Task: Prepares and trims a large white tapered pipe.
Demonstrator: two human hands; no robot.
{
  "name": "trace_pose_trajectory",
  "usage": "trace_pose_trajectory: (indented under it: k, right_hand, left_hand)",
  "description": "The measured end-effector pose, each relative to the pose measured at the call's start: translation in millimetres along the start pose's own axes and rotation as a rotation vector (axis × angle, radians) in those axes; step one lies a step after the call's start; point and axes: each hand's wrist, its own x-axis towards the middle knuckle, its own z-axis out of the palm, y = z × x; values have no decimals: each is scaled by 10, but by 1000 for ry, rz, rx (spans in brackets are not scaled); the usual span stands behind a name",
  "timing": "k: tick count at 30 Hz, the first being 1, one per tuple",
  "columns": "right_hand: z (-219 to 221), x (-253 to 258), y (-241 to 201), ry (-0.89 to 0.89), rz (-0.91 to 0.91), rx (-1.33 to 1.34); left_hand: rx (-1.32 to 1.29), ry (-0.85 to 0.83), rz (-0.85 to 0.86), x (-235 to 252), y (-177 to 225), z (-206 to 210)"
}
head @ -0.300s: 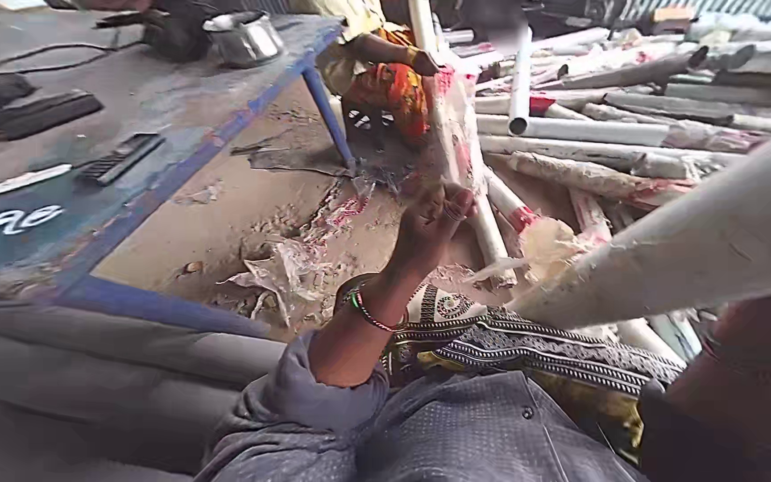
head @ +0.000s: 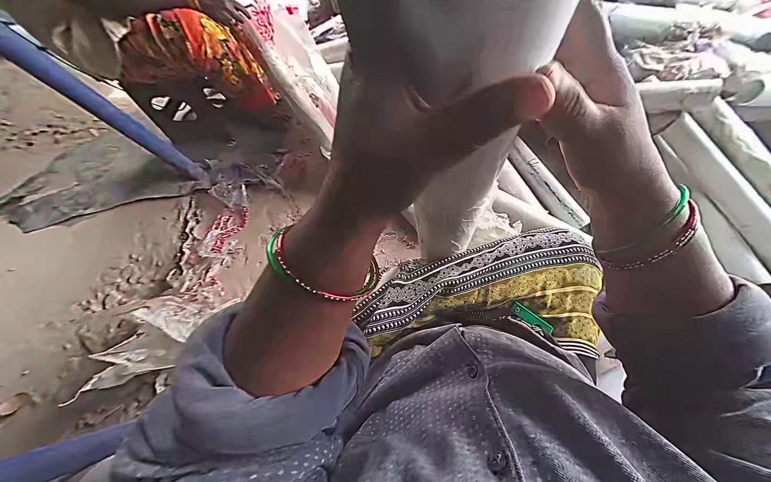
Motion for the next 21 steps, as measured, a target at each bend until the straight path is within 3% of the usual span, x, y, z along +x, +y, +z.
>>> trace_pose_trajectory:
  k: [3,5,9,11,13,15,18,21]
  right_hand:
    - [-97,-550,-155,-121,156,-338]
    - [-160,-1038,-201,-173,305,-467]
    - [-93,-1855,-221,-422,787,-581]
    - [99,-2119,-162,-493,871,-686]
    - [323,-2342,-77,-406,761,-813]
    - [423,-2351,-62,-362,762,-796]
    - [309,-2163,-73,-309,899,-543]
    - [158,-2084,-51,-47,798,-331]
  left_hand:
    - [134,172,46,-13,-17,-29]
    - [136,161,24,-44,-16,-110]
    - [25,186,32,-94,6,-92]
    - [3,189,47,-92,9,-60]
    - [5,182,67,-80,3,-14]
    - [-6,176,45,-80,7,40]
    - [-45,149,64,-68,13,96]
    - [-76,140,59,-53,26,133]
